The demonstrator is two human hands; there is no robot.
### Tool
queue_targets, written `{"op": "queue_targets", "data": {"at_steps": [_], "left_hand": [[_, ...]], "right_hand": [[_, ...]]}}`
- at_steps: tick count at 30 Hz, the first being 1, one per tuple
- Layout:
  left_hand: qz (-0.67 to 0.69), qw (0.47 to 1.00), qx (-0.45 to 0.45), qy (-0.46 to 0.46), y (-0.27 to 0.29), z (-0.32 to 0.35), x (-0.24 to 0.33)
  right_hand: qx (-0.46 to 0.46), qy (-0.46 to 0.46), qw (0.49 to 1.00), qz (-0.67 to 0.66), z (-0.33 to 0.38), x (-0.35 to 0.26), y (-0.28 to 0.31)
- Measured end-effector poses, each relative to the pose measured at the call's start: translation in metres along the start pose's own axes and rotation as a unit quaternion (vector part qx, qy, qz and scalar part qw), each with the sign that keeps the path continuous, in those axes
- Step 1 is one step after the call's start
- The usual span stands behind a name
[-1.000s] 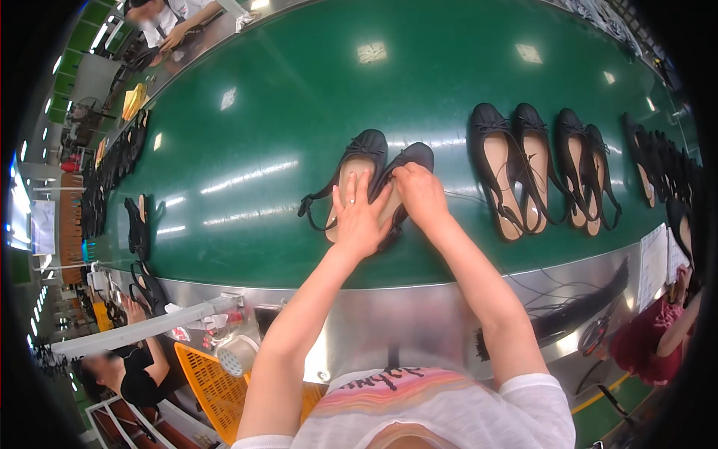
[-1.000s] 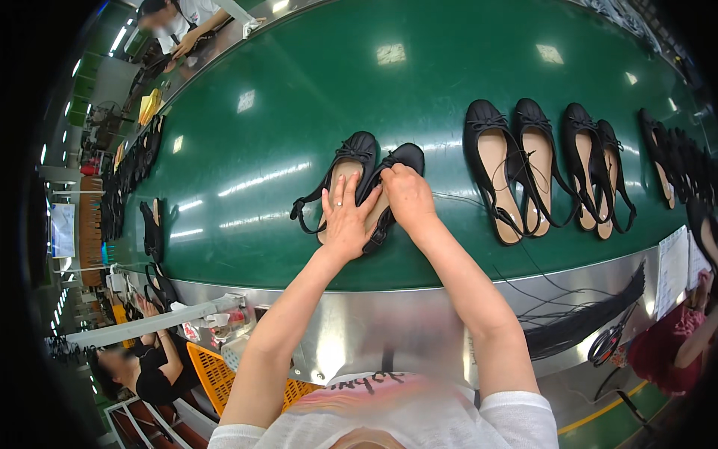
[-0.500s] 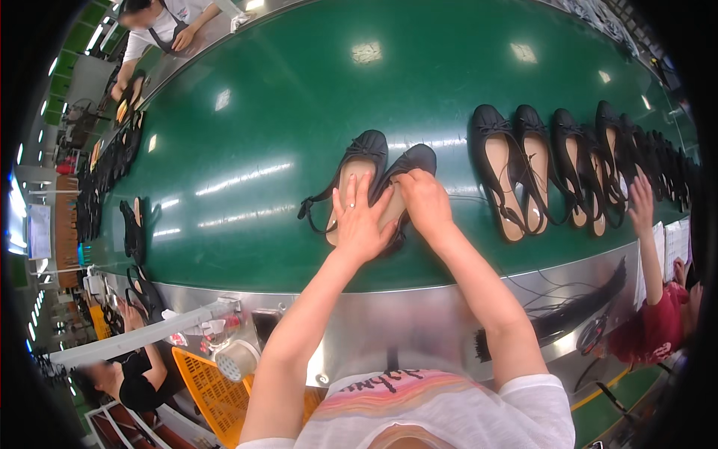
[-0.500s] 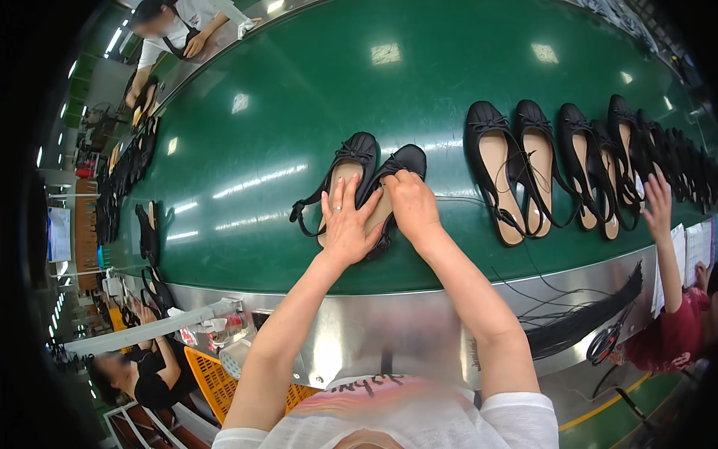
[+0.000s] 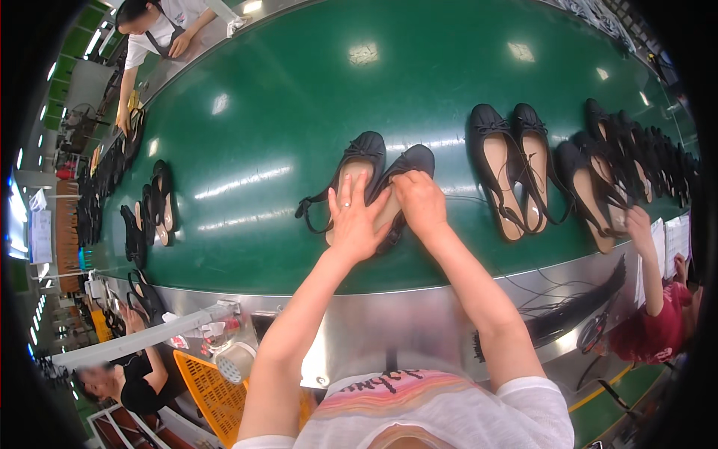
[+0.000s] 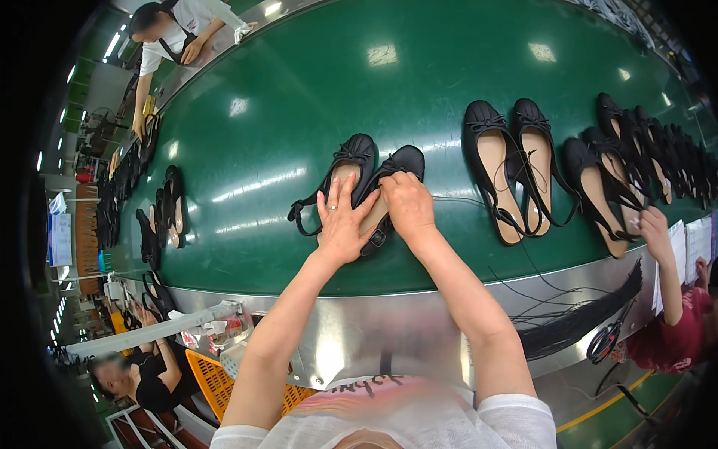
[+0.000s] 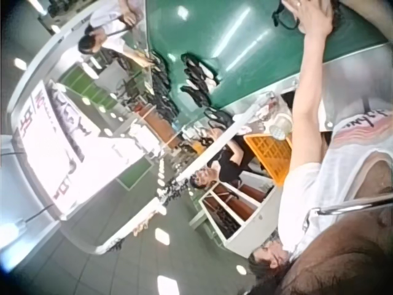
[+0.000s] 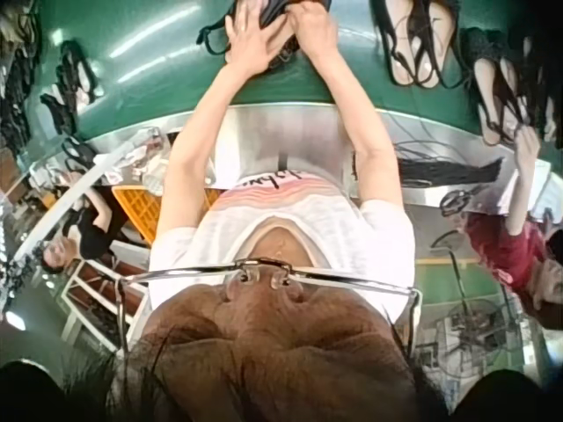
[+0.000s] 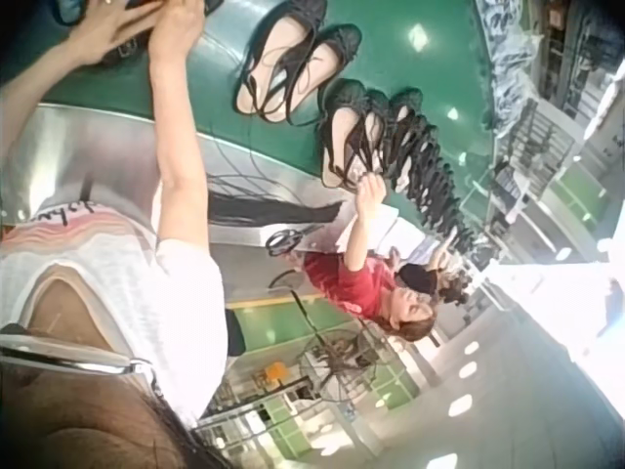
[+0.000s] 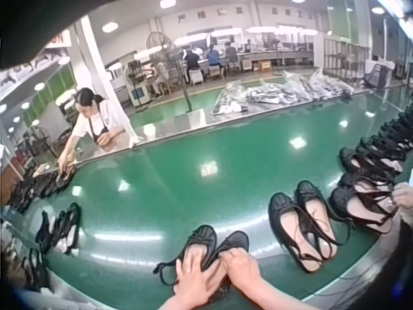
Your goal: The person secures pairs of shoes on an assembly line conveyor by taking cords from a bundle and tying the shoes together by hand.
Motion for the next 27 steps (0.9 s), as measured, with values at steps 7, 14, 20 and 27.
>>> {"op": "queue_targets", "data": {"at_steps": [7, 14, 20, 27], "left_hand": [[0.008, 1.0, -0.001, -0.004, 0.0, -0.001, -0.001], [0.033, 0.996, 0.074, -0.033, -0.003, 0.0, -0.001], [0.022, 0.99, 0.134, -0.033, -0.011, -0.001, -0.001], [0.003, 0.987, 0.161, -0.022, -0.016, -0.002, 0.001]], "right_hand": [[0.019, -0.018, 1.0, 0.009, 0.001, 0.0, -0.003], [0.008, 0.024, 0.999, 0.03, 0.002, 0.007, -0.003], [0.015, 0.015, 1.0, -0.002, 0.0, 0.008, -0.002], [-0.015, -0.028, 0.998, -0.054, 0.001, 0.012, 0.002]]}}
Point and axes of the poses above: each hand's wrist, its own z-axis away from the middle knuckle, its own y-axis out of the back of the hand, x = y × z, the point moved 2 cm from there along -z, towards the middle knuckle, and after that the axes turned 11 degrees about -x, right-handed, at the moved point
